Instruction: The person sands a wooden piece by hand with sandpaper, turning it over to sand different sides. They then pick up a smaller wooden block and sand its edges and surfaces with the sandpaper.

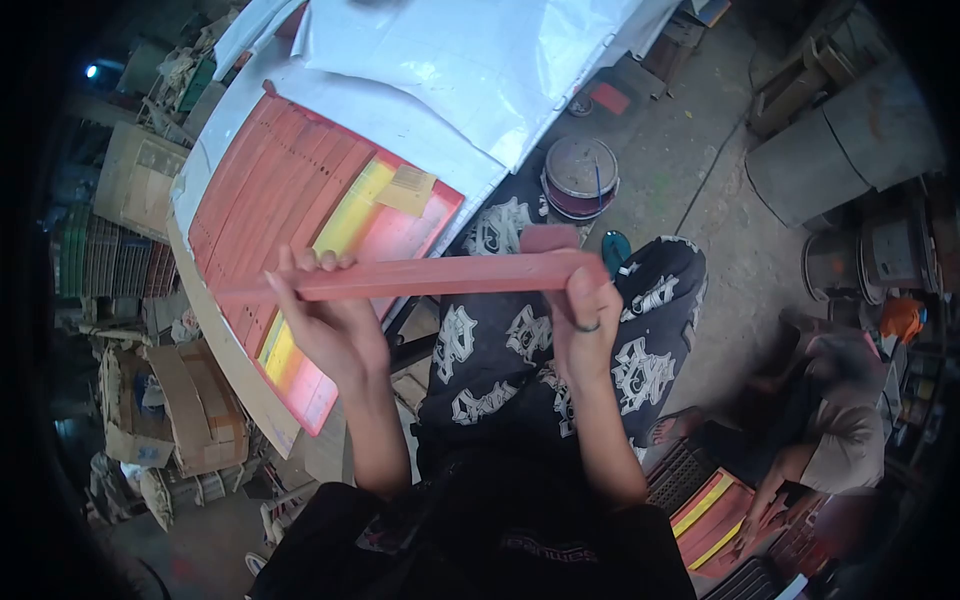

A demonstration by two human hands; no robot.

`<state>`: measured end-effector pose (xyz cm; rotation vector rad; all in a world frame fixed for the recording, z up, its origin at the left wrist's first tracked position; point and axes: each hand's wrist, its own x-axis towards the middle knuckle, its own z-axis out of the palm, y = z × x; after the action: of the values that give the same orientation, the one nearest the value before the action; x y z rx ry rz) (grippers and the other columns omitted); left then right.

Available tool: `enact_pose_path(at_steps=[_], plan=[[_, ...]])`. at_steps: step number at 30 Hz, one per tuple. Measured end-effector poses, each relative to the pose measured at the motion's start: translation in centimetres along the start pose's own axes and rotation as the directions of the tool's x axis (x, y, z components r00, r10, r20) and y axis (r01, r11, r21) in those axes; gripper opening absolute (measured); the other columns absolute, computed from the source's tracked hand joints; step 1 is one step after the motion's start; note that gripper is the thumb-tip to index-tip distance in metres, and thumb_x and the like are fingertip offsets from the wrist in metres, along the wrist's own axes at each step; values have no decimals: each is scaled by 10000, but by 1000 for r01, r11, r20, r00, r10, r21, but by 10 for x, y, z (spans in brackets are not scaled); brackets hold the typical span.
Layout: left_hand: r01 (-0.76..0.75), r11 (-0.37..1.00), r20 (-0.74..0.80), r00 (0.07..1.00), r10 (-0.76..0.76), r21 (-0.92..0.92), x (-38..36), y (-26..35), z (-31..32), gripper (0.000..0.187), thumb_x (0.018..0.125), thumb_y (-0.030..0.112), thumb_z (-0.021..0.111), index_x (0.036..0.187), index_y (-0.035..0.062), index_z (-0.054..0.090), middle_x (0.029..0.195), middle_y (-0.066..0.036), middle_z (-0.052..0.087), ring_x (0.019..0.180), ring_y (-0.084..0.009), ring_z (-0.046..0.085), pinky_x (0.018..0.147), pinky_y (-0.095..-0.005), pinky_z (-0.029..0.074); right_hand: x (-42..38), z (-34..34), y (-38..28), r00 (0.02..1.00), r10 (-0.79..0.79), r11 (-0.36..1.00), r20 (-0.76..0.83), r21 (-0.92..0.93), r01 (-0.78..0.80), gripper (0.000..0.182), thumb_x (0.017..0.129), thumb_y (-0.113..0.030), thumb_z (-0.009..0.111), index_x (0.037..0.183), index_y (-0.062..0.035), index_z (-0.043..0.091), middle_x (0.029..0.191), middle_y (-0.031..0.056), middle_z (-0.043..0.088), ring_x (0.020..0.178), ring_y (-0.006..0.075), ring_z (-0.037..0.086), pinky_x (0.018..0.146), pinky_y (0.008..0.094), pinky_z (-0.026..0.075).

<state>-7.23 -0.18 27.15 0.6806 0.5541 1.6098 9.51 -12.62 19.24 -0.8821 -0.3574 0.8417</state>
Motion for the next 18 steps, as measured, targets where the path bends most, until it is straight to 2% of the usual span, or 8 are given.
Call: enact_pose_path(at_steps=[4, 5, 6, 8, 12, 15, 16, 18], plan=[[193, 978, 51, 979, -198, 77, -43, -15, -13, 403, 1084, 374, 474, 1297, 33, 476, 1138, -97, 559, 1220, -278, 527, 1070, -448, 429, 21, -14, -18, 976, -34, 999, -215, 28, 41, 526, 1046, -529, 479, 1159, -34, 615, 1121, 76, 658, 1095, 190, 624, 1005, 373, 456], [245, 967, 125, 959, -253, 72, -50, -18, -30, 389, 1077, 355, 493, 1314, 48, 475, 1273, -121, 545, 1352, -329, 467, 1168, -512, 370, 25, -15, -23, 964, -31, 997, -263, 56, 47, 537, 1053, -543, 449, 1151, -43, 620, 1109, 72, 664, 1079, 185, 626, 992, 366, 456], [286, 957, 182, 940, -289, 41, -56, -19, -34, 387, 1074, 342, 503, 1323, 47, 473, 1300, -130, 534, 1348, -330, 472, 1175, -520, 366, 28, -17, -30, 956, -45, 993, -290, 92, 75, 555, 1058, -531, 454, 1091, -9, 640, 1071, 82, 670, 1042, 174, 631, 951, 338, 474], [351, 936, 239, 909, -342, 6, -69, -19, -37, 397, 1074, 314, 506, 1333, 17, 458, 1349, -171, 515, 1371, -347, 465, 1180, -530, 391, 33, -21, -40, 951, -105, 984, -290, 107, 141, 633, 1064, -580, 367, 1068, -9, 642, 1049, 91, 665, 998, 200, 649, 921, 354, 497], [384, 922, 121, 914, -388, 58, -86, -23, -37, 440, 1054, 323, 539, 1341, 23, 393, 1341, -201, 542, 1329, -363, 526, 1075, -507, 528, 28, -18, -59, 969, -172, 966, -177, 161, 202, 701, 1073, -596, 278, 1061, 8, 633, 1050, 120, 654, 945, 253, 670, 900, 386, 526], [409, 912, 49, 911, -410, 21, -102, -27, -36, 440, 1061, 340, 519, 1343, 26, 394, 1347, -195, 538, 1338, -357, 519, 1098, -507, 507, 20, -21, -66, 959, -205, 966, -196, 117, 231, 717, 1073, -597, 255, 1090, 22, 618, 1080, 130, 645, 935, 283, 677, 892, 402, 542], [439, 898, 60, 897, -439, 14, -108, -29, -34, 435, 1064, 344, 510, 1343, 29, 398, 1356, -191, 535, 1346, -349, 512, 1110, -500, 495, 20, -25, -63, 929, -311, 939, -200, 85, 333, 723, 1069, -599, 264, 1157, 40, 592, 1145, 138, 630, 962, 294, 676, 897, 408, 545], [493, 870, 80, 867, -491, 2, -123, -30, -30, 427, 1071, 353, 491, 1344, 35, 407, 1374, -181, 527, 1361, -331, 497, 1133, -485, 471, 10, -30, -72, 901, -384, 914, -200, 57, 402, 715, 1070, -590, 275, 1197, 47, 572, 1178, 142, 620, 976, 300, 675, 896, 418, 545]])
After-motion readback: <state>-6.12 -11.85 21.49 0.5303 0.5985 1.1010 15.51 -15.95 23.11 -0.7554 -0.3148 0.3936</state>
